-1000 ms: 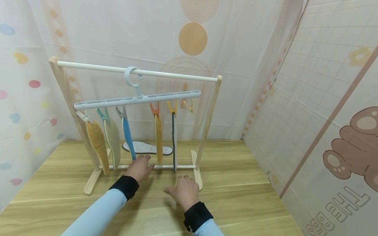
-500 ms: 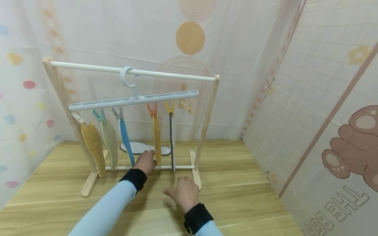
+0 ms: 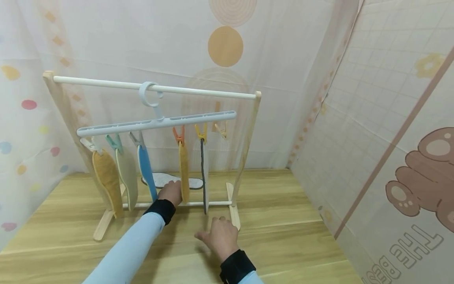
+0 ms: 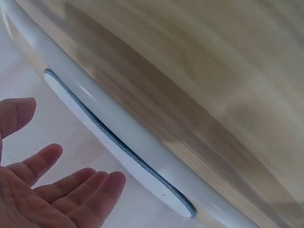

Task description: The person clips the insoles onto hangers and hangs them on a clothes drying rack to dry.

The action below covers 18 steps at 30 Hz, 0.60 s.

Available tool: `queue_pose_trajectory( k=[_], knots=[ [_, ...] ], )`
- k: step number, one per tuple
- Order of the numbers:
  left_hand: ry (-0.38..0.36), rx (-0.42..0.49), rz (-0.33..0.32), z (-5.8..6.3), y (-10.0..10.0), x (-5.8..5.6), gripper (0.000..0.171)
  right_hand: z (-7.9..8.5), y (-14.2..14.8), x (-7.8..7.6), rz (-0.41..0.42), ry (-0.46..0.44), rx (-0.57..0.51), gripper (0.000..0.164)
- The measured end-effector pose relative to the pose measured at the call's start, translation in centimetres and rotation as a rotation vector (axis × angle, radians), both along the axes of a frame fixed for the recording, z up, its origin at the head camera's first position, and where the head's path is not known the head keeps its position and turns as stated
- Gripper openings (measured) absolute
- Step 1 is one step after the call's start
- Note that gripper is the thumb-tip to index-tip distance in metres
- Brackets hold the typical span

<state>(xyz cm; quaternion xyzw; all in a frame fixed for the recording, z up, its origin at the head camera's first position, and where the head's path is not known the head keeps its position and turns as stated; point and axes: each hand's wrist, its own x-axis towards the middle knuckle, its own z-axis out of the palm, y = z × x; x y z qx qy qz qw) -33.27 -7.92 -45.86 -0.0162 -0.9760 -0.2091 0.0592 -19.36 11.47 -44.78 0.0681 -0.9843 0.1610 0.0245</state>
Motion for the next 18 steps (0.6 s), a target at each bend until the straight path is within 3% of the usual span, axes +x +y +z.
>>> queue_pose_trajectory(
  k=[6, 11, 18],
  knots=[
    [-0.051, 0.0, 0.028, -0.3, -0.1, -0.9, 0.024, -0.6, 0.4, 0.0, -0.005, 0.028, 0.024, 0.069],
    [-0.067, -0.022, 0.01, -0.3, -0.2, -1.4, 0.027, -0.7, 0.7, -0.1, -0.005, 0.057, 0.029, 0.066],
    [-0.086, -0.056, 0.005, -0.7, -0.3, -1.9, 0.029, -0.8, 0.9, -0.2, -0.021, 0.02, 0.026, 0.062]
  ],
)
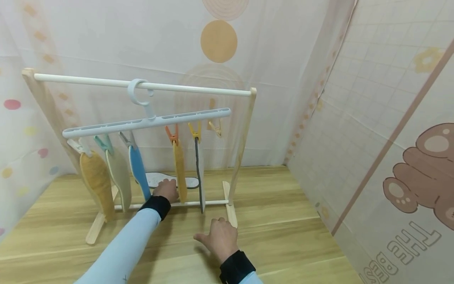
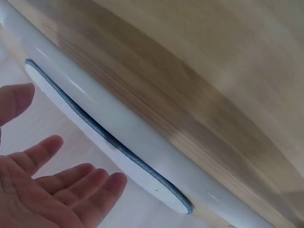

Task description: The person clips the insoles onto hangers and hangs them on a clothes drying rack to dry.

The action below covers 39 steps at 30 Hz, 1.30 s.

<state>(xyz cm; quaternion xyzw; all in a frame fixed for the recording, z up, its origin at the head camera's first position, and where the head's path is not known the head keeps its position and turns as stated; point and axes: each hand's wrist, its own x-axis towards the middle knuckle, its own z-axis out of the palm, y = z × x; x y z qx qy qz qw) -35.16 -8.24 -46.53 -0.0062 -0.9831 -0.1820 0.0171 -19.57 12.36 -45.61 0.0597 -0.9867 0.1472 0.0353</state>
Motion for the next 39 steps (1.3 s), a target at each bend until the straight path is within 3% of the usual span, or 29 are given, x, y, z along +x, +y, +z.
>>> queue_pose_trajectory(
  k=[9, 16, 22, 27, 33, 39],
  knots=[
    [-0.035, -0.071, -0.052, -0.1, -0.4, 0.0, 0.035, -0.2, 0.2, 0.1, 0.001, 0.005, -0.01, 0.061],
    [-0.056, -0.065, -0.071, -1.6, -0.8, -0.9, 0.034, -0.4, 0.6, 0.0, 0.007, 0.01, 0.015, 0.066],
    [-0.105, -0.066, -0.127, -1.7, -1.4, -0.2, 0.034, -0.3, 0.7, 0.0, 0.006, -0.008, 0.016, 0.069],
    [-0.07, -0.083, -0.183, -2.2, -1.5, -0.4, 0.032, -0.3, 0.6, -0.1, -0.002, 0.0, 0.023, 0.071],
    [-0.057, -0.095, -0.166, -3.3, -1.5, -1.3, 0.027, -0.3, 0.5, -0.1, 0.006, 0.002, 0.01, 0.07],
    [-0.045, -0.109, -0.17, -2.9, -1.7, -1.1, 0.027, -0.3, 0.4, -0.1, 0.016, 0.005, 0.007, 0.069]
  ],
)
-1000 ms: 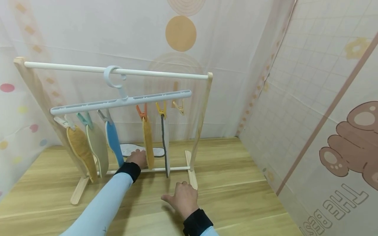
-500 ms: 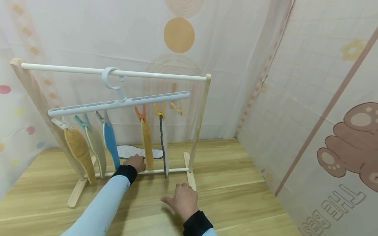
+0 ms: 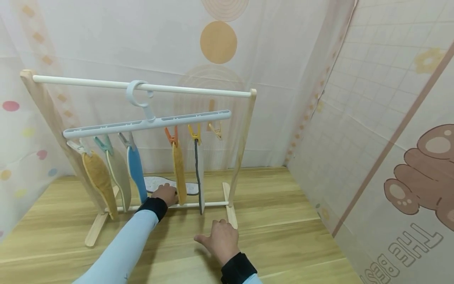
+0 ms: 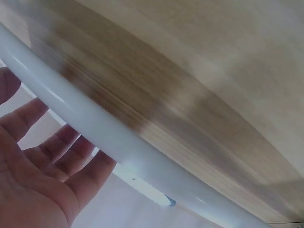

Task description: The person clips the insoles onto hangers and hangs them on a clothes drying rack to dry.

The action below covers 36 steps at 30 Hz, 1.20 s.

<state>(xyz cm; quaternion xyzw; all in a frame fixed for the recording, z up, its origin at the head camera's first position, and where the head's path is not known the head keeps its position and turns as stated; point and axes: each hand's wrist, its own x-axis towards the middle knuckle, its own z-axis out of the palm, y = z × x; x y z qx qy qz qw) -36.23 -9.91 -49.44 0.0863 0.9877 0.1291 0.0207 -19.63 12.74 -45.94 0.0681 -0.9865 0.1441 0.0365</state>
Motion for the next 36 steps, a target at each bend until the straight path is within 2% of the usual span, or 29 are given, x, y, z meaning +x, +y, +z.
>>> queue_pose_trajectory(
  k=[5, 11, 22, 34, 36],
  knots=[
    [0.017, 0.004, -0.012, 0.7, 0.2, 0.4, 0.025, 0.0, 0.1, 0.0, 0.006, 0.008, -0.014, 0.069],
    [0.02, 0.018, -0.011, 1.0, 0.3, 0.6, 0.019, 0.0, 0.1, 0.0, 0.003, 0.013, -0.015, 0.069],
    [0.055, 0.001, -0.04, 0.8, 0.1, 0.0, 0.009, -0.1, 0.2, -0.1, 0.012, 0.028, -0.02, 0.067],
    [0.099, 0.001, -0.014, 0.1, 0.2, -0.5, 0.012, -0.1, 0.3, 0.1, 0.004, -0.005, -0.034, 0.07],
    [0.086, -0.006, 0.03, -0.1, 0.3, -0.6, 0.018, -0.2, 0.3, 0.1, 0.005, -0.001, -0.036, 0.07]
  ],
)
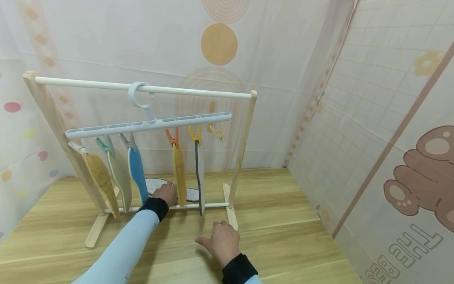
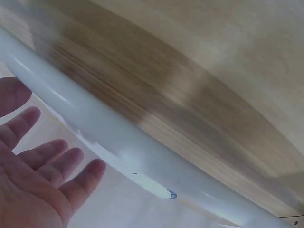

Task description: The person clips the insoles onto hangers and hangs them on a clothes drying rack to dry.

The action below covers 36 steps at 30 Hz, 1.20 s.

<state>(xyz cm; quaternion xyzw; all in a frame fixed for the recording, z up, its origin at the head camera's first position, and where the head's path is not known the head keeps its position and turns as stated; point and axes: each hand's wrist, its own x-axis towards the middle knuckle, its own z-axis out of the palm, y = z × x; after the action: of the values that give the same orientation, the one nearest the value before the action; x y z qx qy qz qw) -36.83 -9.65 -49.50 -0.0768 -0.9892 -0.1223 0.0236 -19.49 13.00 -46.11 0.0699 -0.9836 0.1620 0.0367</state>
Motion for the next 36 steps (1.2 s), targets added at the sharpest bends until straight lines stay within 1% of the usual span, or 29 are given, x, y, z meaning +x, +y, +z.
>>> queue_pose_trajectory(
  k=[1, 3, 6, 8, 10, 12, 13, 15, 17, 20, 22, 24, 25, 28, 31, 34, 36],
  knots=[
    [-0.015, 0.006, 0.032, 0.0, 0.0, -0.1, 0.023, 0.0, 0.0, 0.0, 0.0, 0.002, -0.001, 0.07],
    [-0.049, 0.029, 0.116, 0.0, 0.0, -0.3, 0.033, 0.0, 0.0, 0.0, -0.001, 0.005, -0.001, 0.071],
    [-0.089, 0.073, 0.281, 0.3, -0.1, -0.4, 0.05, -0.1, 0.1, 0.0, -0.003, 0.009, -0.001, 0.07],
    [-0.12, 0.065, 0.363, 0.6, -0.3, -0.4, 0.059, -0.1, 0.2, 0.0, -0.003, 0.01, 0.004, 0.07],
    [-0.15, 0.018, 0.412, 1.0, -0.3, -0.2, 0.069, -0.1, 0.2, 0.0, -0.003, 0.01, 0.008, 0.07],
    [-0.175, -0.048, 0.418, 1.1, -0.5, -0.1, 0.073, -0.1, 0.3, 0.0, -0.003, 0.006, 0.011, 0.071],
    [-0.18, -0.089, 0.403, 1.3, -0.6, 0.1, 0.074, -0.1, 0.3, 0.0, -0.002, 0.002, 0.011, 0.071],
    [-0.167, -0.144, 0.377, 1.2, -0.9, 0.4, 0.075, 0.0, 0.4, 0.0, -0.001, -0.006, 0.007, 0.072],
    [-0.141, -0.176, 0.355, 0.9, -1.1, 0.6, 0.075, 0.0, 0.5, 0.0, 0.0, -0.013, 0.002, 0.072],
    [-0.122, -0.163, 0.353, 0.3, -1.6, 0.6, 0.078, 0.0, 0.6, 0.0, -0.003, -0.017, 0.005, 0.071],
    [-0.124, -0.157, 0.362, -0.2, -1.8, 0.5, 0.079, 0.0, 0.6, 0.1, -0.007, -0.013, 0.007, 0.07],
    [-0.127, -0.171, 0.364, -0.5, -2.1, 0.2, 0.081, -0.1, 0.7, 0.1, -0.01, -0.008, 0.011, 0.068],
    [-0.129, -0.196, 0.351, -0.7, -2.2, 0.2, 0.08, -0.1, 0.7, 0.1, -0.013, -0.006, 0.012, 0.068],
    [-0.123, -0.251, 0.315, -0.8, -2.4, 0.0, 0.08, -0.2, 0.8, 0.1, -0.018, -0.003, 0.011, 0.066],
    [-0.125, -0.289, 0.297, -1.0, -2.4, -0.2, 0.077, -0.2, 0.9, 0.1, -0.018, -0.001, 0.017, 0.065],
    [-0.148, -0.295, 0.321, -0.8, -2.3, -0.3, 0.073, -0.2, 0.9, 0.1, -0.017, 0.002, 0.02, 0.065],
    [-0.173, -0.277, 0.33, -0.6, -2.2, -0.4, 0.069, -0.2, 0.9, 0.1, -0.015, 0.002, 0.021, 0.066]
  ],
)
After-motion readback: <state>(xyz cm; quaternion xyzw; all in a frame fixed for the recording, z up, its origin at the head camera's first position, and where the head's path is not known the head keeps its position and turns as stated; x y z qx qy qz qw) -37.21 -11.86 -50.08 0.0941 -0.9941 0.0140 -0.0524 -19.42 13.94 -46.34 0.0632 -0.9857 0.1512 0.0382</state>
